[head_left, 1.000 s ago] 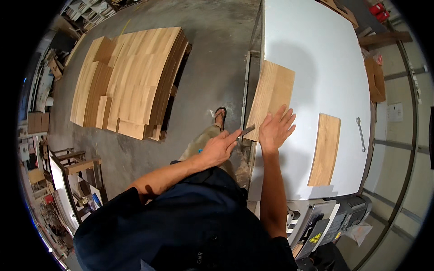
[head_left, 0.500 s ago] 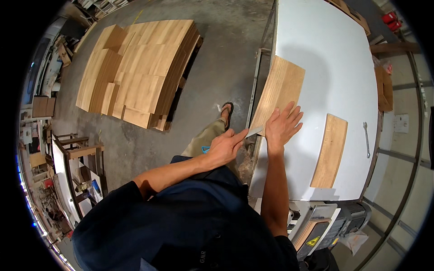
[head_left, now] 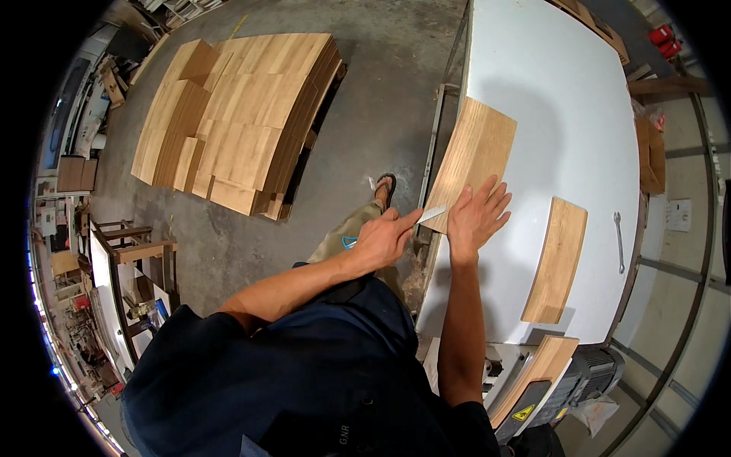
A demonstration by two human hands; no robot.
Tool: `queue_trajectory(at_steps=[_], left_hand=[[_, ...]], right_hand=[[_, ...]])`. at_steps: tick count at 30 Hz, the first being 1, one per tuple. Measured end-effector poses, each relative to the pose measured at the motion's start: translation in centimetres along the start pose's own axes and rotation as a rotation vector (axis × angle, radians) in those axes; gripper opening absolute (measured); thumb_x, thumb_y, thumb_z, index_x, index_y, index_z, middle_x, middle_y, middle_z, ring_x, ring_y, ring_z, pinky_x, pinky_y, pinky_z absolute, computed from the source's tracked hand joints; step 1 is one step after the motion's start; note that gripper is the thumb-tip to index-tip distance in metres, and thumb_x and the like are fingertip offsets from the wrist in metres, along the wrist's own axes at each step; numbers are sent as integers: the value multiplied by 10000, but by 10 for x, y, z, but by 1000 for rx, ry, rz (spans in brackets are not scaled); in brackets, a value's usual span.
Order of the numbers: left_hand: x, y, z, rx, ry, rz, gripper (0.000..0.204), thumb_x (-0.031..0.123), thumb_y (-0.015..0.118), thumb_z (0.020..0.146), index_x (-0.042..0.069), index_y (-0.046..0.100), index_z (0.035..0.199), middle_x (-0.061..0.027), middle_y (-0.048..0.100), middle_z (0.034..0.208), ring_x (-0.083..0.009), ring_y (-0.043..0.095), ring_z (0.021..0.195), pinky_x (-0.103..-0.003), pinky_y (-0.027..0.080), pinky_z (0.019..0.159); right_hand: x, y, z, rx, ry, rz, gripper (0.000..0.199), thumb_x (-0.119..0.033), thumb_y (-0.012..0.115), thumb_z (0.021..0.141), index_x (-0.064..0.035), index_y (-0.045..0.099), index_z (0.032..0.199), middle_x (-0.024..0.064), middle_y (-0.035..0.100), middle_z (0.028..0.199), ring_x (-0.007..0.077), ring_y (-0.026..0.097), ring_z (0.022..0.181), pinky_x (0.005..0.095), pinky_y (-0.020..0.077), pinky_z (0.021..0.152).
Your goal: The person aligns several wooden planks on a workbench, stacks them together, and then moves to a large pallet where they carefully arrange and fit the planks into a larger rectangular wood panel assembly.
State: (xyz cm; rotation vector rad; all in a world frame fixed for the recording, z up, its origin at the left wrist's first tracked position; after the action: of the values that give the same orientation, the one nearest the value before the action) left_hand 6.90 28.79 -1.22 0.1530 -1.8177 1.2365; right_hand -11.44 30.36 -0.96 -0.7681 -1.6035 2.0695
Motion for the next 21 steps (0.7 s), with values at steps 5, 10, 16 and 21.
queue_trajectory(at_steps=[5, 10, 16, 21], left_hand=[[4, -5, 20, 48, 56, 4, 404, 152, 553, 852, 150, 546, 1255, -165, 531, 815, -367, 563, 711, -452, 461, 624], [3, -6, 44, 76, 78, 29, 392, 144, 551, 847, 144, 557, 1239, -195, 571, 824, -386, 587, 745, -450, 478, 676], [-3, -4, 74, 10, 59, 64, 403, 141, 552, 858, 128, 543, 1261, -232, 598, 1018, -421, 587, 857, -463, 488, 746], [4, -12, 95, -11, 10, 30, 396, 144, 555, 859, 127, 550, 1255, -216, 593, 920, -407, 586, 806, -461, 484, 720]], right_hand=[[0, 0, 0, -6, -1, 0, 562, -356, 381, 946, -19, 319, 1391, 237, 325, 1411, 418, 258, 1327, 571, 208, 1051], [1, 0, 1, 0, 5, 10, 559, -350, 394, 940, -20, 327, 1387, 238, 329, 1405, 417, 264, 1322, 570, 208, 1050], [-1, -4, 2, 27, -5, -3, 566, -337, 450, 917, -23, 344, 1376, 236, 360, 1387, 412, 297, 1306, 572, 231, 1034], [-1, -5, 3, 38, -5, -16, 567, -328, 474, 906, -20, 359, 1369, 242, 384, 1367, 417, 322, 1292, 575, 250, 1020]])
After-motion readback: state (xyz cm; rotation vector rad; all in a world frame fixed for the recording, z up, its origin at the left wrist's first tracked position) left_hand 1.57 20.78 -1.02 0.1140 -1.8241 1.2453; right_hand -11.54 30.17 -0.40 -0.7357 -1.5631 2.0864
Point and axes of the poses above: each hand's wrist, its own z-axis towards the middle knuckle, its own y-axis out of the palm, x = y × z, the point moved 10 cm from there along z, towards the middle knuckle
